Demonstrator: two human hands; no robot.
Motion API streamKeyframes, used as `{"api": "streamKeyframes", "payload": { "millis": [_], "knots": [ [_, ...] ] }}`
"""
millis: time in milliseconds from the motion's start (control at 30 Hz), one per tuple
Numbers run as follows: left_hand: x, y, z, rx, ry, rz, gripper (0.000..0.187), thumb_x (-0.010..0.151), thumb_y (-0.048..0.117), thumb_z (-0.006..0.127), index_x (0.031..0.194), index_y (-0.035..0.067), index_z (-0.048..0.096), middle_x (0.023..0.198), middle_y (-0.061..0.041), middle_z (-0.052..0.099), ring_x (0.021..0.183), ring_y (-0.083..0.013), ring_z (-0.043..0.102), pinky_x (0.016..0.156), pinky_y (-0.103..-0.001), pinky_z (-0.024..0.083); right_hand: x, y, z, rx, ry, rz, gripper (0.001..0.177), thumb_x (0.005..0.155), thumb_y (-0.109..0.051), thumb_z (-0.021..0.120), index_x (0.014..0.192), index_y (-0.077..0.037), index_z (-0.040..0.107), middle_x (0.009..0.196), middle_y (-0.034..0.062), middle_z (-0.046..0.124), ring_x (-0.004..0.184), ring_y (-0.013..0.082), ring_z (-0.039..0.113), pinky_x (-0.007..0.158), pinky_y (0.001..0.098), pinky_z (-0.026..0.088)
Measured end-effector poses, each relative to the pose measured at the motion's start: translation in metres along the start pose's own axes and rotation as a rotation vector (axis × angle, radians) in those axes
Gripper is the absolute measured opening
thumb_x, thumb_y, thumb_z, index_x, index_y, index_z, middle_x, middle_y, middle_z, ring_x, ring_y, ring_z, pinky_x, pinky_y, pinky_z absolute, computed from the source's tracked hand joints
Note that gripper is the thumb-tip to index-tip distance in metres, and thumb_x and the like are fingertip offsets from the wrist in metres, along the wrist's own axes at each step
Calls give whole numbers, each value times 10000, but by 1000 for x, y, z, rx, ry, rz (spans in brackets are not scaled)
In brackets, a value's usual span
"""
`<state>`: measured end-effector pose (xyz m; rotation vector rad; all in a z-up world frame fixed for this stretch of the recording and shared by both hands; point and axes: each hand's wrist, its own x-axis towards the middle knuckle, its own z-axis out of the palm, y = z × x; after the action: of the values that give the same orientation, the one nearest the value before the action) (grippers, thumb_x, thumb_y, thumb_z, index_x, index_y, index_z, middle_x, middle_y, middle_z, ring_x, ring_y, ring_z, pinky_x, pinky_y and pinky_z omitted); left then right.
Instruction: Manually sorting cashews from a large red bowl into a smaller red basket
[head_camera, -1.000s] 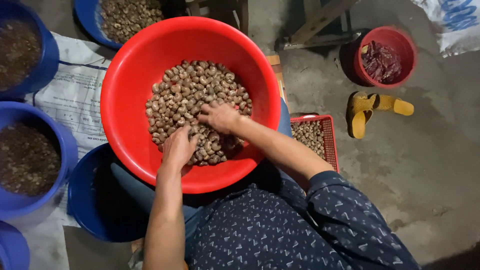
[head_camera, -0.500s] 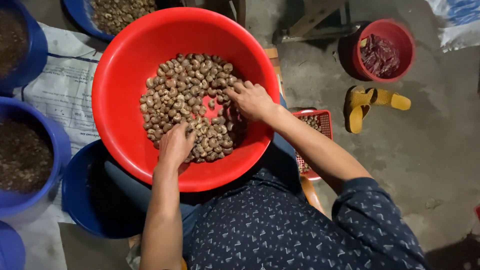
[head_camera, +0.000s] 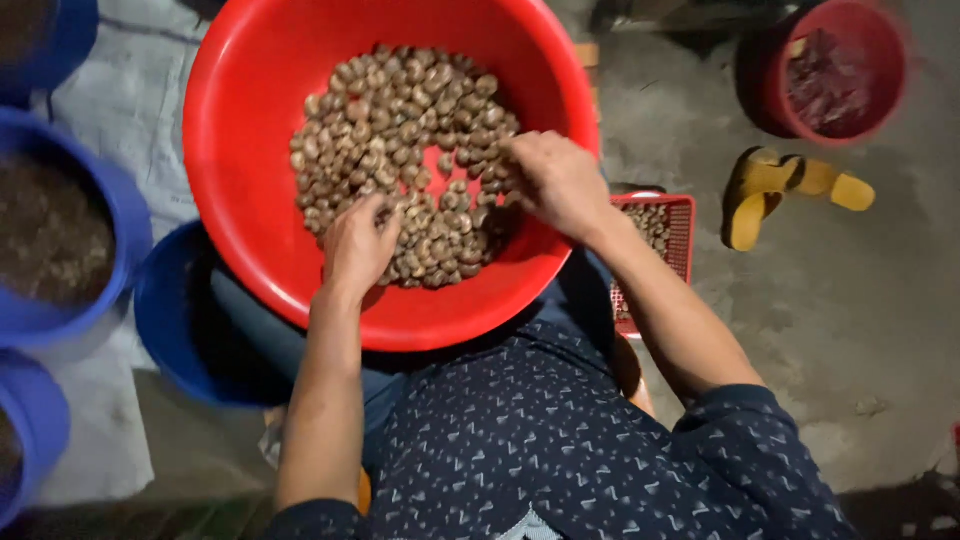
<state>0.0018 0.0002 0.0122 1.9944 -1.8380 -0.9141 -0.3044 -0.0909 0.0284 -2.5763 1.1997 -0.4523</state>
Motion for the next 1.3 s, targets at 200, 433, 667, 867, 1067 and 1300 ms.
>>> {"api": "streamKeyframes", "payload": {
  "millis": [200, 433, 667, 867, 1067, 1300],
  "knots": [
    [2, -4, 7, -114, 66, 57, 145, 962, 178, 694, 1081, 96, 712, 1019, -166, 730, 973, -436, 705, 790, -560, 575, 2, -6, -15, 251, 228, 72, 536, 851, 47, 732, 1350, -129, 648, 1156, 51, 691, 1075, 284, 679, 958, 405, 546],
    [37, 4, 24, -19, 27, 96, 144, 977, 58, 698, 1118, 61, 728, 897, -79, 757, 379, -47, 447, 261, -183, 325, 6, -28, -33, 644, 429, 245, 396, 927, 217, 465, 1275, 66, 576, 1194, 173, 667, 1062, 254, 655, 992, 339, 531],
    [97, 37, 67, 35, -121, 14, 358, 968, -23, 544, 1311, 54, 614, 1533, -328, 407, 893, -252, 488, 709, -412, 499, 7, -27, -30, 762, 492, 282, 249, 1056, 142, 474, 1276, 49, 545, 1193, 152, 631, 1085, 211, 616, 1018, 330, 527],
    [122, 19, 109, 140, 44, 136, 355, 861, -118, 619, 1210, -52, 635, 1111, -256, 585, 545, -190, 573, 425, -295, 582, 9, -29, -32, 818, 517, 312, 216, 1074, 104, 473, 1271, 46, 541, 1167, 145, 624, 1055, 202, 597, 996, 330, 527],
    [115, 49, 61, -481, -120, -309, 377, 874, -74, 582, 1211, 91, 619, 1121, -74, 679, 607, -82, 559, 465, -169, 475, 7, -26, -32, 800, 505, 321, 219, 1064, 111, 481, 1263, 49, 549, 1172, 151, 637, 1050, 212, 620, 994, 332, 540],
    [125, 37, 117, -101, 17, -8, 293, 920, 162, 755, 1164, 65, 627, 1262, -190, 583, 470, -99, 515, 380, -247, 544, 7, -25, -30, 791, 514, 316, 226, 1047, 126, 487, 1250, 60, 560, 1154, 151, 647, 1028, 208, 625, 964, 317, 533]
  ]
}}
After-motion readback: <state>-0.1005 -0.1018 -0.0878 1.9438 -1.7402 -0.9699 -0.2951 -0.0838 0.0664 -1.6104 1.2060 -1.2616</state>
